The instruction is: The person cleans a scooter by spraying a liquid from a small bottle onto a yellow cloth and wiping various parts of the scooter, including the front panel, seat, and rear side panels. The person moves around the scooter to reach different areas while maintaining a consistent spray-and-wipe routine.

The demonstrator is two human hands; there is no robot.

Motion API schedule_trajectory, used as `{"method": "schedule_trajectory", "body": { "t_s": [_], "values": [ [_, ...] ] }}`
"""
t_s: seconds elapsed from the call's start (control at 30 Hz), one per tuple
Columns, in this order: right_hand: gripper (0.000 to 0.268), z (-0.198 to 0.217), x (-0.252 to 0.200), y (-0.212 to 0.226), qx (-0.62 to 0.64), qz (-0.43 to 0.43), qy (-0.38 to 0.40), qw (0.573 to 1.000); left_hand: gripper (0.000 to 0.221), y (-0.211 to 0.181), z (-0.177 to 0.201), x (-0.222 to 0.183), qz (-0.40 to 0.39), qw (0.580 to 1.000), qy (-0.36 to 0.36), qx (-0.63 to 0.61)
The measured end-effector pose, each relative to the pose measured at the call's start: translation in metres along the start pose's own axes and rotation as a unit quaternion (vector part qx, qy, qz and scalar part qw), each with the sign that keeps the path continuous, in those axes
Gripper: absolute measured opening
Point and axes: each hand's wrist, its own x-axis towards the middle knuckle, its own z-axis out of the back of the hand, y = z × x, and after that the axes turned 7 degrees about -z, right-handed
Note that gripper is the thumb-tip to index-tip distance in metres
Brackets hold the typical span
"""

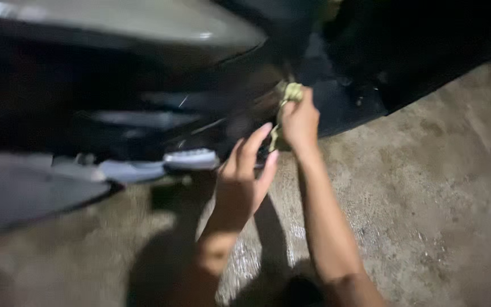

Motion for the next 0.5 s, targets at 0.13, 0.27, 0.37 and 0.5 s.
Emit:
{"method": "schedule_trajectory", "body": {
  "t_s": [0.13, 0.27, 0.37, 0.5],
  "values": [
    [0.029, -0.004, -0.013, 0.009, 0.072, 0.044, -0.029, 0.996, 0.054, 0.002, 0.014, -0.008, -0.028, 0.998, -0.054, -0.016],
    [0.028, -0.016, -0.072, 0.041, 0.095, 0.197, -0.092, 0.971, 0.053, 0.011, 0.046, -0.016, -0.041, 0.994, -0.102, 0.013],
    [0.035, -0.012, -0.089, 0.06, 0.111, 0.219, -0.106, 0.964, 0.052, 0.011, 0.065, -0.028, -0.041, 0.991, -0.129, 0.014],
    [0.037, -0.017, -0.1, 0.082, 0.122, 0.243, -0.096, 0.958, 0.052, 0.02, 0.083, -0.023, -0.063, 0.984, -0.166, 0.023]
  ]
}}
